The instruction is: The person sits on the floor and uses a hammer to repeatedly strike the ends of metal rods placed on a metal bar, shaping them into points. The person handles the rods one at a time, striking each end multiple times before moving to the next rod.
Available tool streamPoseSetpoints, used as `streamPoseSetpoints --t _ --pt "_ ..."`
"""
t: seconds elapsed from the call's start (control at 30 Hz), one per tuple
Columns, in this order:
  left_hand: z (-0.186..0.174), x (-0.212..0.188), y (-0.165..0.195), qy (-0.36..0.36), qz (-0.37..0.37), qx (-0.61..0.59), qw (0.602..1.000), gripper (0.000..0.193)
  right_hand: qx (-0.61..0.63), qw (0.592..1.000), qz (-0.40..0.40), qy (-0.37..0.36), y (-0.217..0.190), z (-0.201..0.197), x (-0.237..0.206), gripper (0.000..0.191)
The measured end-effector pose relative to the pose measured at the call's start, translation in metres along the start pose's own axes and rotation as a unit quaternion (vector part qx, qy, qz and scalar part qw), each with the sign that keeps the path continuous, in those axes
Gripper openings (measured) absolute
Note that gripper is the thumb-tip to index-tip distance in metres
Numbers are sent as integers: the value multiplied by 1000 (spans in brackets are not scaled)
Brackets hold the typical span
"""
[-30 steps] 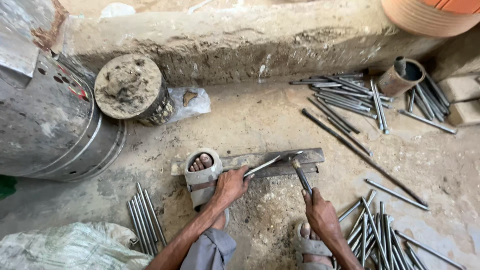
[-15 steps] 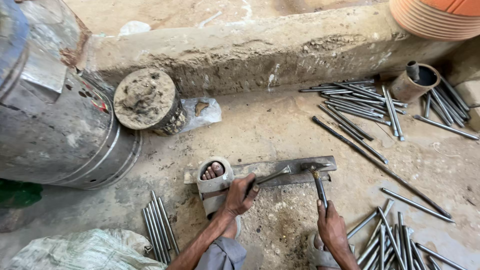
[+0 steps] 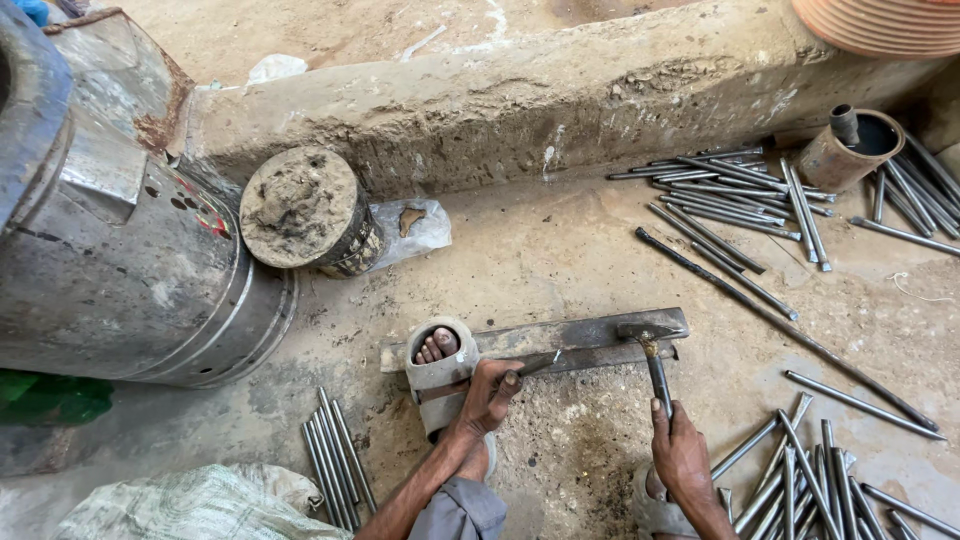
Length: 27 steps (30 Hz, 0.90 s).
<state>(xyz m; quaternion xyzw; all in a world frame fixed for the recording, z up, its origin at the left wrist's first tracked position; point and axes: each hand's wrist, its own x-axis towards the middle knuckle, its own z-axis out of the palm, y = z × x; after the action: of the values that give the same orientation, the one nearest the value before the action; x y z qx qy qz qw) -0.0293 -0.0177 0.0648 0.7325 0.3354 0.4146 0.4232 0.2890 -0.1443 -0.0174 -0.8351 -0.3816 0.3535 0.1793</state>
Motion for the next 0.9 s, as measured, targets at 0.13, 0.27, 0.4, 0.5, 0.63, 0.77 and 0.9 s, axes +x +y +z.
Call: streamPoseSetpoints --t 0.13,0.27,0.4,0.5,0.63,0.77,0.9 --pt "-3 5 9 -5 1 -3 1000 78 4 1000 -4 3 -1 0 1 69" --pt "-4 6 15 -8 -2 -1 1000 79 1 1000 -2 4 -3 -3 -3 70" --pt "-3 5 12 -8 -7 -1 1000 79 3 1000 -5 5 -3 -4 -2 70" --pt "0 4 4 -7 -6 8 1000 80 4 1000 2 1 0 -2 1 70" --pt "3 2 -6 -12 -18 10 1000 83 1 1000 7 0 7 2 7 71" --pt "3 2 -9 -20 -64 17 998 84 11 1000 5 -7 10 3 11 70" --pt "3 6 -13 -66 -92 60 992 86 42 999 -25 8 9 3 10 67"
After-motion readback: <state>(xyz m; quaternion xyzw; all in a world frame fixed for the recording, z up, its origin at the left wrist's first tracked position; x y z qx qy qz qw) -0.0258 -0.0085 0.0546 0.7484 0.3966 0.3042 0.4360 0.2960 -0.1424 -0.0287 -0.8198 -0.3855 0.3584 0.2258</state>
